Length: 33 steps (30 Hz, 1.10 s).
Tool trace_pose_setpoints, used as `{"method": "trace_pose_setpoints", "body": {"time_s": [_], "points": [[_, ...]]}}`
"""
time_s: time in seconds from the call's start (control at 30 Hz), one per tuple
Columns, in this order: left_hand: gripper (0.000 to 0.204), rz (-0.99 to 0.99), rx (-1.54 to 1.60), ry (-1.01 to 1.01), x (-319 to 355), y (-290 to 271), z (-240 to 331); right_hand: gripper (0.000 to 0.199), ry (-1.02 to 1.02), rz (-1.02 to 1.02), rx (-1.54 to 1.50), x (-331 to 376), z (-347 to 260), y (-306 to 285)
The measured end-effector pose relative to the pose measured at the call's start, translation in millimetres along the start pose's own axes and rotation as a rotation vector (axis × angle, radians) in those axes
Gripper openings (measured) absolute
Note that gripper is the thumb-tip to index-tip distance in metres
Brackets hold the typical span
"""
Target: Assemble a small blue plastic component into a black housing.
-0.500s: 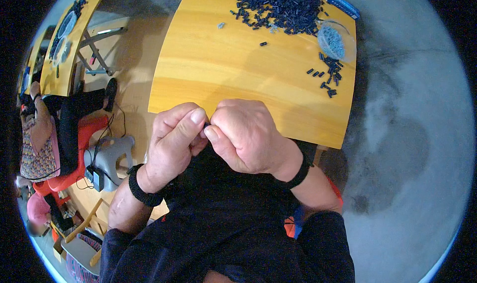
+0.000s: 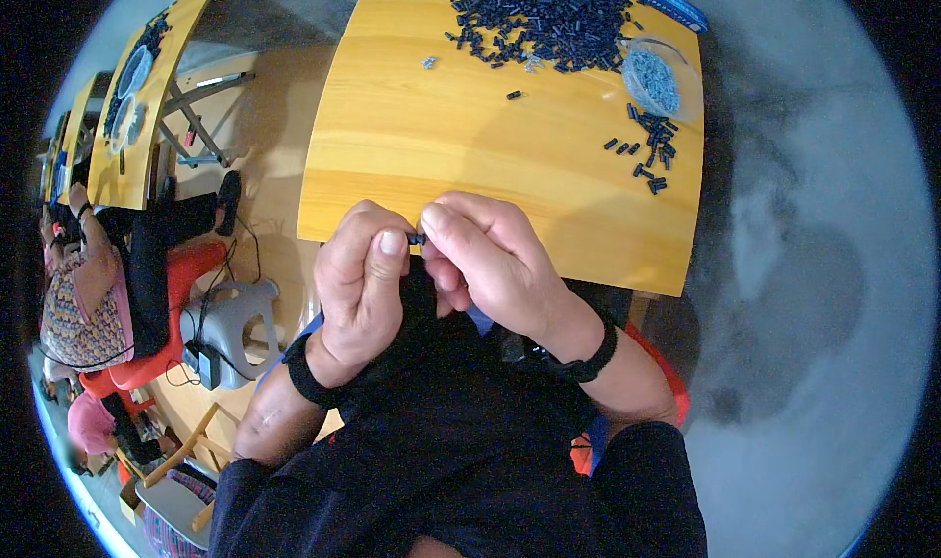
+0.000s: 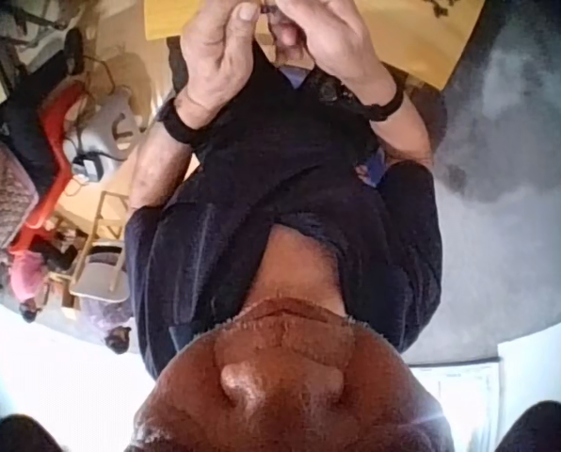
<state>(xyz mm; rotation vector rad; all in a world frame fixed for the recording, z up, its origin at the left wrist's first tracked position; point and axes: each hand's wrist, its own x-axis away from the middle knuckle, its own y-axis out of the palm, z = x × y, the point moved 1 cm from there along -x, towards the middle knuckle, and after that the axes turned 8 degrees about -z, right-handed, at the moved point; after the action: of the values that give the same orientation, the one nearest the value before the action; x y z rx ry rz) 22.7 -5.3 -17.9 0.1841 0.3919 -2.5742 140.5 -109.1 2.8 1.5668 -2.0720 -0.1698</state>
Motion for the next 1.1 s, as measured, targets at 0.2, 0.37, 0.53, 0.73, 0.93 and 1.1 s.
{"method": "trace_pose_setpoints", "body": {"time_s": [0.2,0.37,0.53,0.73,0.93,1.1], "points": [[0.001,0.076,-0.122,0.069,0,3,-4,0.039,0.039,0.015,0.148,-3,-1,0],[0.002,0.077,-0.136,0.095,-3,3,-5,0.038,0.016,0.086,0.108,-2,5,6],[0.004,0.072,-0.154,0.088,2,2,-7,0.037,-0.010,0.058,0.064,-5,11,10],[0.006,0.020,-0.142,0.036,2,3,-6,0.036,-0.061,0.111,0.187,-2,14,11],[0.015,-0.003,-0.127,-0.032,0,1,-6,0.030,-0.141,0.192,0.348,-7,17,13],[0.030,0.017,0.351,-0.353,7,7,-16,0.029,-0.222,0.149,0.405,-14,19,12]]}}
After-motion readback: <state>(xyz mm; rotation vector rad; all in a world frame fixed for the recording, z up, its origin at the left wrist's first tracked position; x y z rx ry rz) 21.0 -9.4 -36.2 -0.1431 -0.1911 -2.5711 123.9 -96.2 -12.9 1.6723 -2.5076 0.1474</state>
